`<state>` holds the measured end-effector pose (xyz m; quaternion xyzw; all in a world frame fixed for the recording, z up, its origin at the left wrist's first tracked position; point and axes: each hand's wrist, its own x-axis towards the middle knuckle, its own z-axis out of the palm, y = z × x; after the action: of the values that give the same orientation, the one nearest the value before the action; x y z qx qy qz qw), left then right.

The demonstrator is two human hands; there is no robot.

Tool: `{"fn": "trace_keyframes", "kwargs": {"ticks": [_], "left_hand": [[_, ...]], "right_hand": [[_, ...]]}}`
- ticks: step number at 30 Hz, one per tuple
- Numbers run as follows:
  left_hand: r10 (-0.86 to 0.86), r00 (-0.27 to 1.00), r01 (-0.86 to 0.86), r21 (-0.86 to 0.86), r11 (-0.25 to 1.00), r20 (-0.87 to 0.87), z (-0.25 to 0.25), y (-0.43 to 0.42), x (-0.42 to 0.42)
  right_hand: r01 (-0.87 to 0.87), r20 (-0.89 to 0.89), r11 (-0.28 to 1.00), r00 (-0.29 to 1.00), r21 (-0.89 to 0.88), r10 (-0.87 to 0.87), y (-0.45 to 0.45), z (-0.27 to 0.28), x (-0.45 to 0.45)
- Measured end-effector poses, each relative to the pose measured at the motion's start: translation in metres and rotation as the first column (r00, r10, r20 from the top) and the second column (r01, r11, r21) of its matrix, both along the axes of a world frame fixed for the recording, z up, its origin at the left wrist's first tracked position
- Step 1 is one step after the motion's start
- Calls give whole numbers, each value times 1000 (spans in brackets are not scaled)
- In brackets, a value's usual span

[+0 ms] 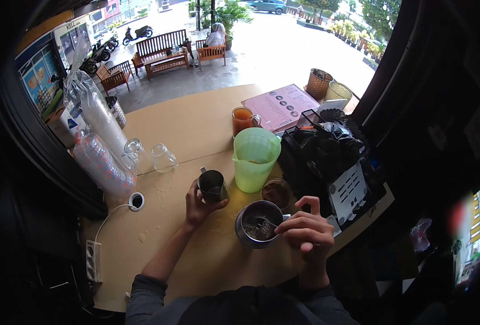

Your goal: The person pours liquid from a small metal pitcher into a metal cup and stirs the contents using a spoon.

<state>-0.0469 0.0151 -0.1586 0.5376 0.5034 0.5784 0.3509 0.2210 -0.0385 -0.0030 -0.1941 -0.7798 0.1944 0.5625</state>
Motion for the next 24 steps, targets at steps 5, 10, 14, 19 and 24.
{"fn": "trace_keyframes", "kwargs": {"ticks": [5,10,14,19,24], "left_hand": [[-13,999,14,-51,999,30,-8,0,0],[-21,998,22,31,999,-55,-33,7,-7],[-1,999,1,6,1000,-48,-36,3,-5],[57,998,-55,45,997,-39,-17,-12,13],[239,962,-228,90,969,-131,-21,-34,21]], "right_hand": [[40,-50,999,998,-22,-41,4,-2,2],[60,1,998,998,36,-60,6,-3,0],[-23,12,998,1000,53,23,3,-1,5],[47,64,995,997,86,-53,9,-1,11],[125,-80,989,990,83,-118,-3,1,12]]}}
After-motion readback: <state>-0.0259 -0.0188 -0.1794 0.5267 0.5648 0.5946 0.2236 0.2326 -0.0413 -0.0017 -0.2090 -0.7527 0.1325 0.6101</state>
